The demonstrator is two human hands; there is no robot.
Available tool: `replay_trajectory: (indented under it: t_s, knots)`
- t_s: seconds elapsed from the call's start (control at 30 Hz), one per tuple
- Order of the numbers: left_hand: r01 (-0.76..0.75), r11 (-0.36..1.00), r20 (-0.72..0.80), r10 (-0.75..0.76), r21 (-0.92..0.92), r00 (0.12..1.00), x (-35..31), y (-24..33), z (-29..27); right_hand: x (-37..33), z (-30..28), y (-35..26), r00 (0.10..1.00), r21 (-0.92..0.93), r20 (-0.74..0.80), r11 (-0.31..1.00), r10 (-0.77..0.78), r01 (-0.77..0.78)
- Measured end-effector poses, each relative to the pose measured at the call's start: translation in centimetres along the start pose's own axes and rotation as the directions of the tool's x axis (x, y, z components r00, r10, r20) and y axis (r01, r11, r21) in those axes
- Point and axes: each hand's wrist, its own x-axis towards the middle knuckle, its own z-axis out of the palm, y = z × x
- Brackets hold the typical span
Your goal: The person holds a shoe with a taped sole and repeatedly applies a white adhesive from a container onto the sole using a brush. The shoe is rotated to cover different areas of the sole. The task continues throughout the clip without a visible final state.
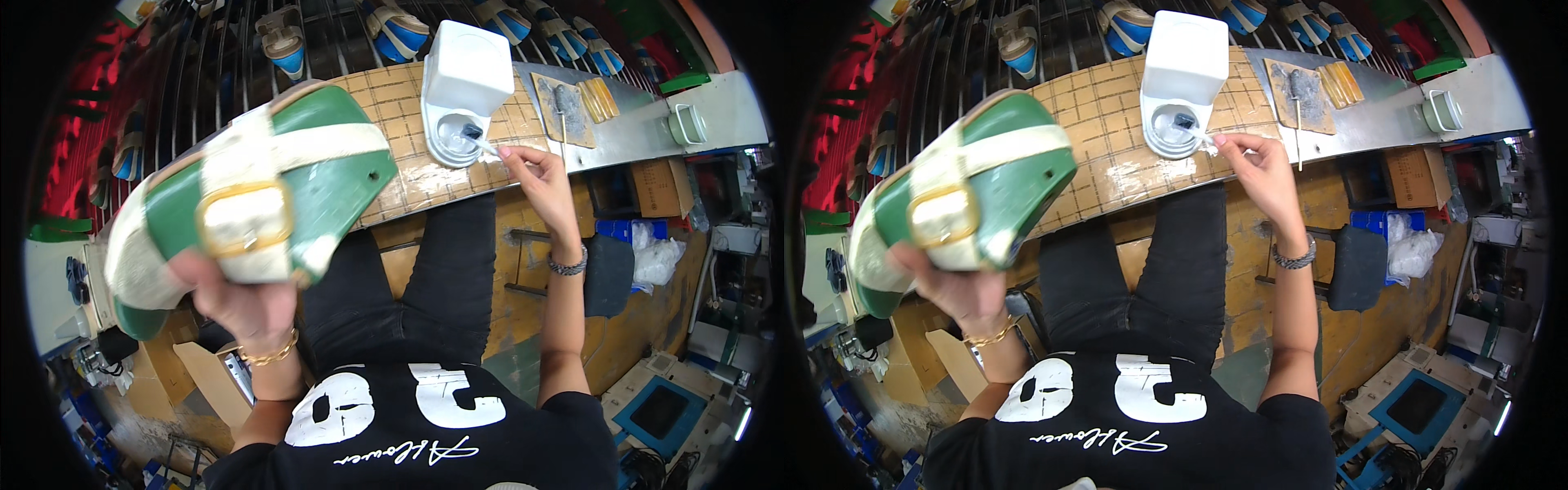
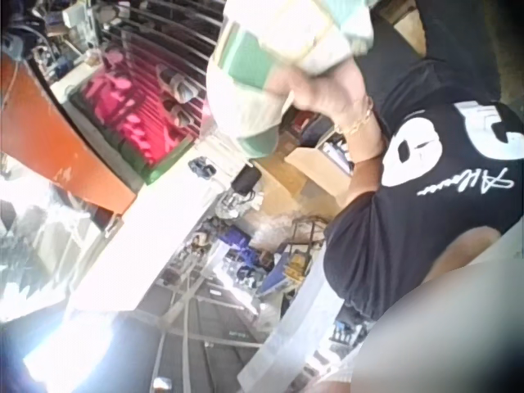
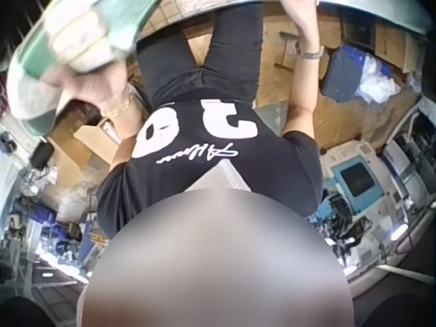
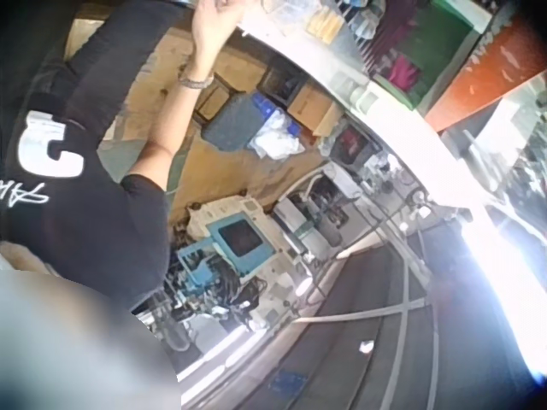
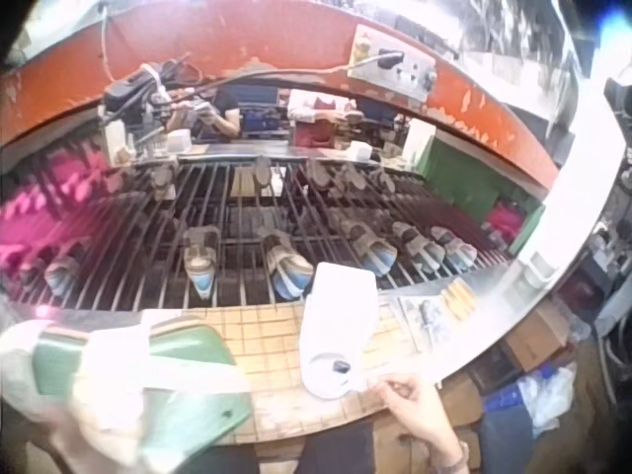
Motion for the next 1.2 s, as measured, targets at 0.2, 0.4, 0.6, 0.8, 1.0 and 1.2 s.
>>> replay_trajectory:
  t_s: [0.2, 0.4, 0.6, 0.8, 1.0, 1.2]
  knots:
    - [-0.282, 0.440, 0.292, 0.047, 0.852, 0.955, -0.5, -3.3, 0.8, -0.4, -1.2, -5.9, 0.740, -0.393, -0.144, 0.724, -0.657, 0.566]
    - [-0.690, 0.023, 0.664, 0.252, 0.723, 0.704, -0.1, -7.0, -1.4, -4.3, 1.7, -11.3, 0.566, -0.301, -0.232, 0.611, -0.792, 0.732]
    - [-0.802, -0.072, 0.790, 0.245, 0.592, 0.561, 0.0, -6.6, -0.8, -5.7, 2.9, -12.3, 0.696, -0.229, -0.081, 0.693, -0.713, 0.684]
    - [-0.804, -0.053, 0.795, 0.200, 0.592, 0.573, -0.5, -5.3, 1.5, -4.1, 2.1, -13.1, 0.530, -0.359, -0.115, 0.533, -0.840, 0.766]
    - [-0.836, -0.114, 0.834, 0.224, 0.537, 0.505, -0.7, -4.8, 1.6, -4.1, 0.6, -13.5, 0.446, -0.368, 0.043, 0.401, -0.894, 0.839]
    - [-0.810, -0.043, 0.803, 0.176, 0.584, 0.570, -1.3, -4.4, 2.0, -4.3, -0.2, -13.6, 0.521, -0.300, 0.101, 0.473, -0.848, 0.828]
